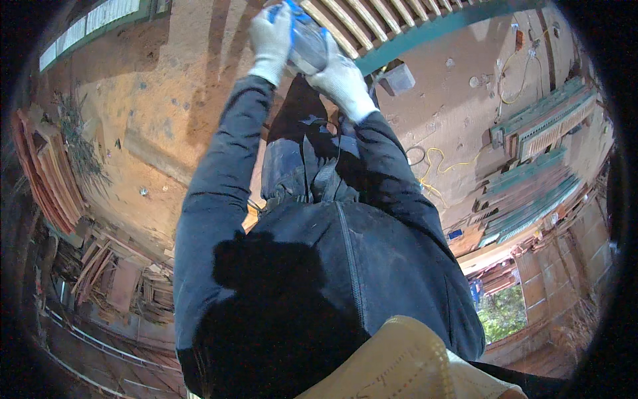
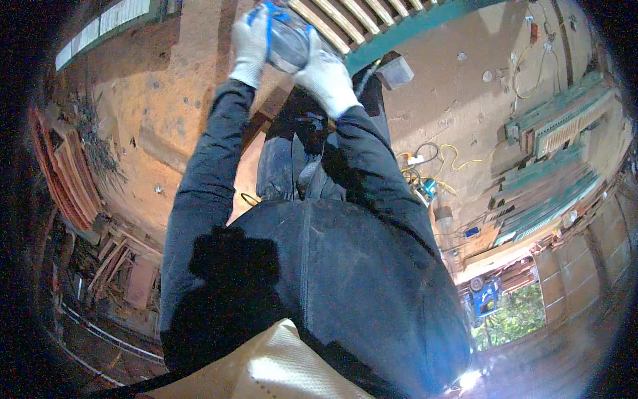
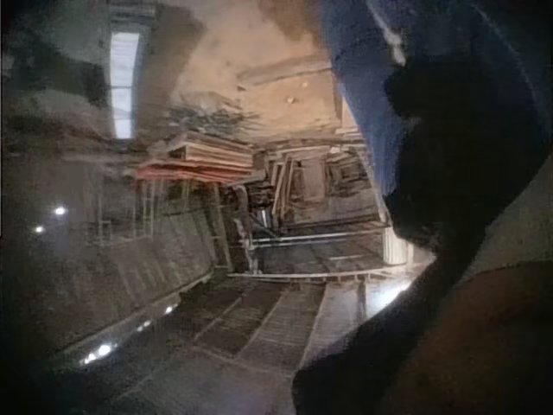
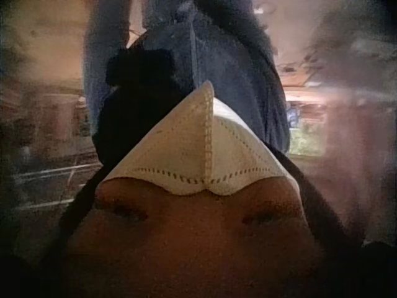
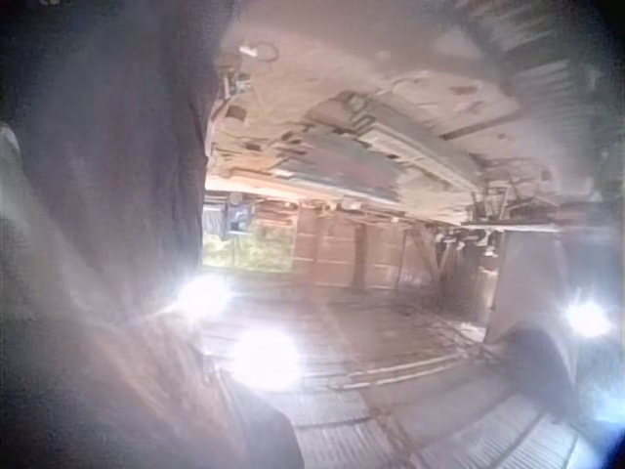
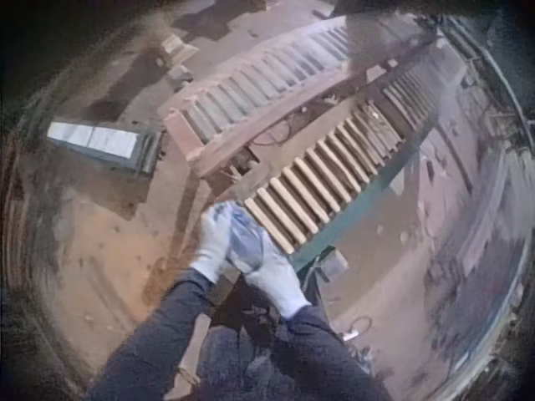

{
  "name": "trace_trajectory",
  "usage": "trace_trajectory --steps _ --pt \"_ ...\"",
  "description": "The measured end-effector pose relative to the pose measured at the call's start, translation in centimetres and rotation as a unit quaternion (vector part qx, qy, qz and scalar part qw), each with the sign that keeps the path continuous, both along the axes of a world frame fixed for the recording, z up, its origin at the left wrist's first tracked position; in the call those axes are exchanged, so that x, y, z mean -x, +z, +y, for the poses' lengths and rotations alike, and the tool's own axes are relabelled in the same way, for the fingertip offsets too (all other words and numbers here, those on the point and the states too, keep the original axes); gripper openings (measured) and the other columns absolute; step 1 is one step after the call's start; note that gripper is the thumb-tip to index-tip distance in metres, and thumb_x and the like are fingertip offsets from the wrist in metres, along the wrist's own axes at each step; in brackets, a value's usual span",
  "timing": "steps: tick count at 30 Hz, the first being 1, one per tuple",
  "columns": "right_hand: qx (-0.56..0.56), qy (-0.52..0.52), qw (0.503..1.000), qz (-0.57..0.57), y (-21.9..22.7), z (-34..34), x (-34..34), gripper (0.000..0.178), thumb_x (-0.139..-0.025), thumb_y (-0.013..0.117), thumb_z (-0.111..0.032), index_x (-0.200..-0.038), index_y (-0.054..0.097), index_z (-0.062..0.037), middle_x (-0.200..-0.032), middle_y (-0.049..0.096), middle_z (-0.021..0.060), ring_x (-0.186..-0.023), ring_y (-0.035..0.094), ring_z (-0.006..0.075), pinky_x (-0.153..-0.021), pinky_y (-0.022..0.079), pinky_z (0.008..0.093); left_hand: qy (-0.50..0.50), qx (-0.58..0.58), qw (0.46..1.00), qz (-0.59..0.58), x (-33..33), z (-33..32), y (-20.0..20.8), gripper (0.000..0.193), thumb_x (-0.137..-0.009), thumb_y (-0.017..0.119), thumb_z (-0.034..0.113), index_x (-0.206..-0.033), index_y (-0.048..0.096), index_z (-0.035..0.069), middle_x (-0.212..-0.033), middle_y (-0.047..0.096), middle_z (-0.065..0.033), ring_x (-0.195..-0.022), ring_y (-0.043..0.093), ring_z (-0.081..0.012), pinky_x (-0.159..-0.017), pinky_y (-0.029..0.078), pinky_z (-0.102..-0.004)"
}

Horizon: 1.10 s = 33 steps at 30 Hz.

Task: The person applies a brown finish to a wooden slatted panel using a brush, repeatedly dipping the brush into a small container and painting the surface. The person also uses a sanding block to smooth the wood between coats.

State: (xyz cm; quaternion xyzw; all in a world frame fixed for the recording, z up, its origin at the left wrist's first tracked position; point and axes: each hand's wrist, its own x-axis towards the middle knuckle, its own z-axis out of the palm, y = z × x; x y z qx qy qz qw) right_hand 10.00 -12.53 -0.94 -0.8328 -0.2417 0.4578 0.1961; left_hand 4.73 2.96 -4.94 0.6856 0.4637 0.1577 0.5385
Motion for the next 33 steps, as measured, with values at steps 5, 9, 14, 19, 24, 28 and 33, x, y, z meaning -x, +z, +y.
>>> trace_trajectory --steps 5,9,14,19,24,28,33 --pt "0.022 -0.015 0.999 0.019 0.7 -5.9 0.8 0.094 -0.07 0.065 -0.022 -0.149 0.018 -0.0072 -0.117 0.06 0.0285 -0.108 0.06 0.0404 -0.093 0.047 0.0435 0.016 0.007 0.999 0.047 0.9 -7.2 0.6 0.034 -0.088 0.061 0.03 -0.089 0.069 -0.003 -0.08 0.069 -0.0189 -0.074 0.068 -0.0321 -0.067 0.051 -0.0425" --pt "0.092 0.003 0.995 0.025 2.5 -14.2 0.2 0.101 -0.067 0.071 -0.024 -0.15 0.015 -0.0118 -0.117 0.06 0.0275 -0.108 0.06 0.0403 -0.091 0.048 0.0428 0.018 -0.033 0.997 0.074 0.6 -17.1 2.6 0.028 -0.089 0.061 0.027 -0.097 0.066 0.001 -0.093 0.066 -0.023 -0.089 0.063 -0.0398 -0.081 0.049 -0.0455" --pt "0.097 0.024 0.994 0.04 1.7 -13.0 0.2 0.104 -0.064 0.073 -0.022 -0.15 0.016 -0.0119 -0.119 0.06 0.0265 -0.109 0.059 0.0405 -0.093 0.047 0.0422 0.017 0.008 0.995 0.096 1.0 -14.6 2.9 0.026 -0.089 0.059 0.025 -0.094 0.068 0.0 -0.087 0.068 -0.0206 -0.082 0.067 -0.0361 -0.074 0.051 -0.0416" --pt "0.053 -0.004 0.998 0.019 1.2 -11.6 1.7 0.104 -0.063 0.072 -0.019 -0.151 0.017 -0.0118 -0.12 0.058 0.0283 -0.111 0.058 0.0399 -0.094 0.047 0.0412 -0.004 -0.004 0.995 0.095 1.3 -12.6 2.7 0.026 -0.089 0.058 0.025 -0.091 0.068 0.001 -0.083 0.068 -0.0205 -0.076 0.067 -0.0353 -0.07 0.051 -0.0424" --pt "0.122 -0.044 0.989 0.065 3.4 -15.0 1.0 0.1 -0.063 0.07 -0.016 -0.149 0.02 -0.0129 -0.114 0.061 0.0278 -0.107 0.059 0.0412 -0.09 0.048 0.0439 -0.078 0.09 0.976 0.182 0.1 -17.3 4.2 0.032 -0.089 0.061 0.03 -0.101 0.067 0.0 -0.095 0.067 -0.0235 -0.093 0.064 -0.0374 -0.082 0.05 -0.0429" --pt "0.08 -0.025 0.996 0.039 2.3 -12.4 0.9 0.104 -0.061 0.071 -0.013 -0.151 0.018 -0.0126 -0.118 0.061 0.0252 -0.11 0.059 0.0392 -0.092 0.048 0.0419 -0.031 0.045 0.987 0.149 0.4 -14.0 3.2 0.033 -0.09 0.06 0.03 -0.102 0.066 0.001 -0.096 0.067 -0.023 -0.093 0.064 -0.0363 -0.081 0.05 -0.0429" --pt "0.117 -0.04 0.989 0.087 1.7 -11.9 0.8 0.099 -0.062 0.07 -0.014 -0.149 0.024 -0.0115 -0.126 0.055 0.0268 -0.113 0.056 0.0405 -0.094 0.046 0.0416 -0.041 0.035 0.995 0.079 0.0 -13.2 3.2 0.032 -0.091 0.058 0.029 -0.098 0.066 -0.002 -0.088 0.068 -0.0213 -0.085 0.066 -0.0357 -0.077 0.051 -0.043"
